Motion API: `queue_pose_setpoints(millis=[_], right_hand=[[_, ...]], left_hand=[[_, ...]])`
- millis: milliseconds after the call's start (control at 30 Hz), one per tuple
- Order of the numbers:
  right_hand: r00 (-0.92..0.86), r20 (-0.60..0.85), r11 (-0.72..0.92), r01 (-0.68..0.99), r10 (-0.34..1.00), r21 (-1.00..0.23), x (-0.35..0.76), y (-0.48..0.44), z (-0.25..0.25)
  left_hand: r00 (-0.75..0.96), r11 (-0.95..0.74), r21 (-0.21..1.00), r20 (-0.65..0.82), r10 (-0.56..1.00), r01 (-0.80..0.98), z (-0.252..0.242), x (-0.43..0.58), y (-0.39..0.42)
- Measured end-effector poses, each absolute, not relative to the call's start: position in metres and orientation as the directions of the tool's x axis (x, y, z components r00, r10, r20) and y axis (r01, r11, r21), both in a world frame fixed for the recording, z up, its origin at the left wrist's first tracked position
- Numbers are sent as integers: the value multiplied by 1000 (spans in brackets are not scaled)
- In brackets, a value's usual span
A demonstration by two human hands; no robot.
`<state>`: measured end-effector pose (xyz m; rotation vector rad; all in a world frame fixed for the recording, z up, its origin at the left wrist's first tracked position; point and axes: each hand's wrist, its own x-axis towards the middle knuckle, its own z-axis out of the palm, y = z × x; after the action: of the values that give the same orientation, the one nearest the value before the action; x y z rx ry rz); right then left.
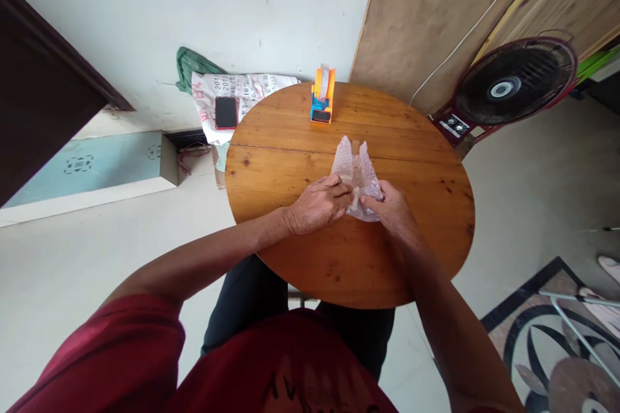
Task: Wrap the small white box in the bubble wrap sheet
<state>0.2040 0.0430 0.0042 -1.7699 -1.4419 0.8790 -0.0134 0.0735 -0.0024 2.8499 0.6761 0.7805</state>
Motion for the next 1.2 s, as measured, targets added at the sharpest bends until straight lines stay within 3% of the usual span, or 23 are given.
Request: queue_pose_setpoints(millis=[100,233,433,733,1033,1200], right_hand=[[184,-75,-156,478,980,-864,202,38,6],[211,-121,-182,300,970,-936,191,31,13],[175,-167,-182,73,970,-981,174,32,22],[58,-140,-151,296,988,-943,168,40,37],[99,-155,-176,258,983,-950,164,37,37],[103,-161,-186,317,982,-930,160,34,45]], left_hand=[[778,-903,195,458,429,384,-2,-13,75],[799,-913,169,444,406,371,1,-13,76],[802,-902,233,416,429,362,5,-13,76],[668,-840,369,511,540,397,-8,-15,69],[565,-854,426,641,519,300,-9,-14,71],[527,-851,486,679,511,198,-7,-15,72]])
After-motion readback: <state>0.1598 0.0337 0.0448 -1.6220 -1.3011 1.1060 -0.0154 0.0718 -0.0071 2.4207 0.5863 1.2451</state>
